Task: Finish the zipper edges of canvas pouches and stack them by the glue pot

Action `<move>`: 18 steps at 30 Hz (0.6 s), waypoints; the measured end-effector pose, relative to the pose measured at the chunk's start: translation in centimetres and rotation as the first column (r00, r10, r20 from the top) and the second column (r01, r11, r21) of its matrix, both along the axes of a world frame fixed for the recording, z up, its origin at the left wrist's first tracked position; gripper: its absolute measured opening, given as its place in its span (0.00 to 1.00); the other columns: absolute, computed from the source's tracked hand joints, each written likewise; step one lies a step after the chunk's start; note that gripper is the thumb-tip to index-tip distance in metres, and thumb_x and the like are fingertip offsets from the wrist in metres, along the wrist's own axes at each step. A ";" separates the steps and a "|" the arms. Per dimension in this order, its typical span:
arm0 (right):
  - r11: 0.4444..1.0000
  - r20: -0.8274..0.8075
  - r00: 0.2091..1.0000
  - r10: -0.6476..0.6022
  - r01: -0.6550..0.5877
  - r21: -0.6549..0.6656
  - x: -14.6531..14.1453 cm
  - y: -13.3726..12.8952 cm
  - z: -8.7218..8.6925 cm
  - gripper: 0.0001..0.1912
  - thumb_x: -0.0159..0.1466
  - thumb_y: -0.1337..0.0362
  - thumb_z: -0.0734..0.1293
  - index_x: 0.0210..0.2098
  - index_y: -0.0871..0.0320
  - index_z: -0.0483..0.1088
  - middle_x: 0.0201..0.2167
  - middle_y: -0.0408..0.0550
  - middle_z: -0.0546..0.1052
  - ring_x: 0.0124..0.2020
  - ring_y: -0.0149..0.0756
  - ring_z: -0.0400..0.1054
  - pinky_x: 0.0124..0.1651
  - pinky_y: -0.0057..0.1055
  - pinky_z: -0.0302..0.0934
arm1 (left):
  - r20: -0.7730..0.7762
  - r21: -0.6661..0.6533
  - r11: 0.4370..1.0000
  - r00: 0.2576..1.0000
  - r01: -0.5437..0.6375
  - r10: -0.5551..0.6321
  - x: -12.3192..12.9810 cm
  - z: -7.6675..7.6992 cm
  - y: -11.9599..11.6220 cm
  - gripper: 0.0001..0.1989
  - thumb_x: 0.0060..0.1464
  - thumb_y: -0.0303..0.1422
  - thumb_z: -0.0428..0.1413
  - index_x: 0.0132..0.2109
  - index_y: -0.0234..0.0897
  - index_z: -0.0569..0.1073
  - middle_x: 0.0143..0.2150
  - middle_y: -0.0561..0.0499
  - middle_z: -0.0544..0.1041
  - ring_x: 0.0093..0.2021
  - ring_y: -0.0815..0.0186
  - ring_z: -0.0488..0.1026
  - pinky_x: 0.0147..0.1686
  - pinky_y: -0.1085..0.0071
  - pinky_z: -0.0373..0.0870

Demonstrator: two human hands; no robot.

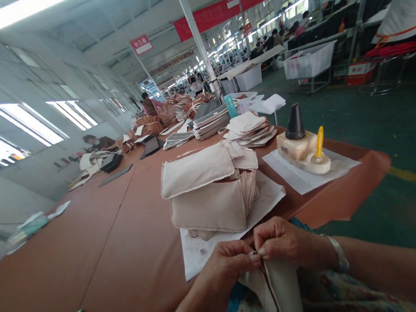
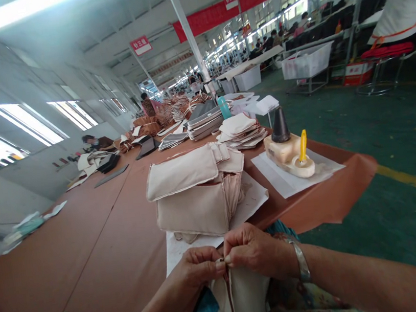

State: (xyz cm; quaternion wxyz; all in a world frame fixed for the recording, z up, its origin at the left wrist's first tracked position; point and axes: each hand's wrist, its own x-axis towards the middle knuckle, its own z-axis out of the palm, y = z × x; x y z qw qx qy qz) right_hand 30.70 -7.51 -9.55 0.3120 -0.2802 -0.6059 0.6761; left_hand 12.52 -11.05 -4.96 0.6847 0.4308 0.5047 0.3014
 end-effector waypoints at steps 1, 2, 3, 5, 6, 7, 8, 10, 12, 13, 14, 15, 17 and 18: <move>1.000 0.000 1.000 -0.002 0.002 0.009 0.0 0.0 0.0 0.07 0.54 0.64 0.66 0.25 0.63 0.70 0.21 0.41 0.67 0.24 0.28 0.55 0.27 0.24 0.49 | -0.009 0.001 1.000 1.000 0.004 -0.004 0.0 -0.2 0.0 0.11 0.40 0.36 0.66 0.25 0.31 0.76 0.24 0.50 0.75 0.25 0.70 0.64 0.29 0.74 0.57; 1.000 -0.001 1.000 -0.007 0.007 0.017 0.1 0.0 -0.1 0.07 0.55 0.64 0.66 0.25 0.63 0.70 0.21 0.41 0.67 0.24 0.28 0.55 0.27 0.24 0.49 | -0.018 0.003 1.000 1.000 0.008 -0.007 -0.1 -0.3 0.1 0.11 0.40 0.35 0.65 0.26 0.30 0.76 0.24 0.50 0.74 0.25 0.70 0.64 0.29 0.74 0.57; 1.000 -0.003 1.000 -0.012 0.012 0.021 0.1 0.1 -0.1 0.07 0.55 0.64 0.66 0.25 0.63 0.69 0.20 0.41 0.67 0.24 0.28 0.55 0.27 0.24 0.49 | -0.029 0.005 1.000 0.999 0.012 -0.012 -0.2 -0.4 0.3 0.10 0.40 0.34 0.65 0.27 0.30 0.77 0.23 0.50 0.74 0.24 0.70 0.63 0.28 0.74 0.56; 0.999 0.003 1.000 -0.017 0.017 0.040 0.2 0.1 0.0 0.08 0.55 0.64 0.66 0.25 0.63 0.69 0.20 0.40 0.66 0.24 0.28 0.55 0.27 0.24 0.49 | -0.056 0.013 0.999 0.998 0.032 -0.031 -0.4 -0.6 0.6 0.10 0.40 0.34 0.65 0.27 0.29 0.77 0.23 0.51 0.73 0.24 0.71 0.62 0.27 0.74 0.54; 0.998 0.009 1.000 -0.015 0.014 0.054 0.3 0.2 0.1 0.08 0.56 0.64 0.66 0.25 0.63 0.69 0.21 0.40 0.66 0.24 0.28 0.55 0.27 0.24 0.48 | -0.072 0.019 0.999 0.996 0.046 -0.044 -0.5 -0.7 0.7 0.10 0.39 0.34 0.65 0.27 0.29 0.77 0.22 0.51 0.72 0.24 0.72 0.61 0.27 0.75 0.54; 0.998 0.018 1.000 -0.010 0.009 0.068 0.4 0.2 0.2 0.08 0.56 0.64 0.66 0.26 0.63 0.69 0.21 0.40 0.66 0.24 0.28 0.55 0.27 0.24 0.48 | -0.089 0.029 0.998 0.994 0.061 -0.058 -0.7 -0.7 0.8 0.11 0.40 0.35 0.65 0.27 0.29 0.77 0.22 0.52 0.71 0.23 0.72 0.60 0.27 0.75 0.53; 0.996 0.030 1.000 -0.009 0.006 0.086 0.5 0.1 0.2 0.08 0.56 0.63 0.66 0.26 0.63 0.69 0.22 0.41 0.67 0.25 0.28 0.55 0.27 0.24 0.49 | -0.108 0.039 0.996 0.992 0.076 -0.071 -0.8 -0.8 0.8 0.12 0.41 0.36 0.65 0.27 0.29 0.76 0.21 0.53 0.70 0.23 0.72 0.59 0.26 0.75 0.52; 0.992 0.053 0.999 -0.012 0.005 0.129 0.7 0.0 0.5 0.07 0.58 0.63 0.67 0.29 0.63 0.70 0.24 0.41 0.68 0.26 0.28 0.57 0.29 0.25 0.51 | -0.150 0.063 0.993 0.984 0.103 -0.092 -0.9 -0.9 0.7 0.14 0.44 0.38 0.65 0.28 0.29 0.76 0.21 0.54 0.68 0.23 0.73 0.57 0.26 0.75 0.51; 0.986 0.067 0.998 -0.004 -0.007 0.164 0.9 -0.2 0.8 0.08 0.58 0.63 0.68 0.33 0.63 0.70 0.26 0.41 0.69 0.27 0.29 0.58 0.30 0.25 0.53 | -0.199 0.089 0.988 0.974 0.126 -0.106 -1.1 -1.0 0.5 0.14 0.48 0.38 0.63 0.29 0.28 0.76 0.23 0.54 0.67 0.24 0.73 0.56 0.25 0.75 0.50; 0.984 0.075 0.997 0.004 -0.017 0.179 1.0 -0.3 0.9 0.08 0.59 0.63 0.69 0.34 0.62 0.70 0.26 0.41 0.70 0.27 0.29 0.59 0.30 0.25 0.54 | -0.223 0.103 0.986 0.969 0.134 -0.109 -1.1 -1.1 0.4 0.14 0.49 0.38 0.63 0.29 0.28 0.76 0.23 0.55 0.67 0.25 0.73 0.56 0.25 0.75 0.49; 0.982 0.083 0.996 0.012 -0.028 0.188 1.0 -0.3 1.0 0.08 0.59 0.64 0.69 0.35 0.62 0.70 0.26 0.40 0.69 0.27 0.29 0.59 0.29 0.25 0.53 | -0.248 0.119 0.983 0.963 0.140 -0.107 -1.1 -1.2 0.3 0.13 0.49 0.37 0.62 0.29 0.28 0.76 0.23 0.55 0.66 0.25 0.73 0.55 0.25 0.75 0.49; 0.981 0.093 0.995 0.019 -0.036 0.190 1.0 -0.4 1.1 0.08 0.59 0.64 0.69 0.35 0.62 0.70 0.26 0.40 0.69 0.27 0.28 0.59 0.29 0.24 0.53 | -0.271 0.133 0.981 0.957 0.144 -0.104 -1.2 -1.3 0.2 0.13 0.50 0.37 0.62 0.29 0.28 0.76 0.23 0.55 0.65 0.25 0.73 0.55 0.25 0.74 0.48; 0.980 0.112 0.994 0.020 -0.041 0.193 0.9 -0.4 1.2 0.05 0.58 0.67 0.68 0.34 0.63 0.71 0.25 0.40 0.69 0.26 0.28 0.59 0.28 0.24 0.52 | -0.310 0.151 0.977 0.945 0.152 -0.099 -1.2 -1.4 0.1 0.11 0.51 0.35 0.60 0.29 0.28 0.75 0.23 0.56 0.64 0.25 0.73 0.53 0.24 0.74 0.46; 0.979 0.112 0.993 0.019 -0.042 0.200 0.8 -0.3 1.1 0.04 0.58 0.68 0.68 0.33 0.63 0.71 0.25 0.40 0.70 0.26 0.28 0.60 0.28 0.24 0.53 | -0.325 0.153 0.975 0.940 0.159 -0.102 -1.3 -1.4 0.1 0.10 0.51 0.34 0.60 0.29 0.28 0.75 0.22 0.57 0.63 0.25 0.73 0.52 0.24 0.74 0.45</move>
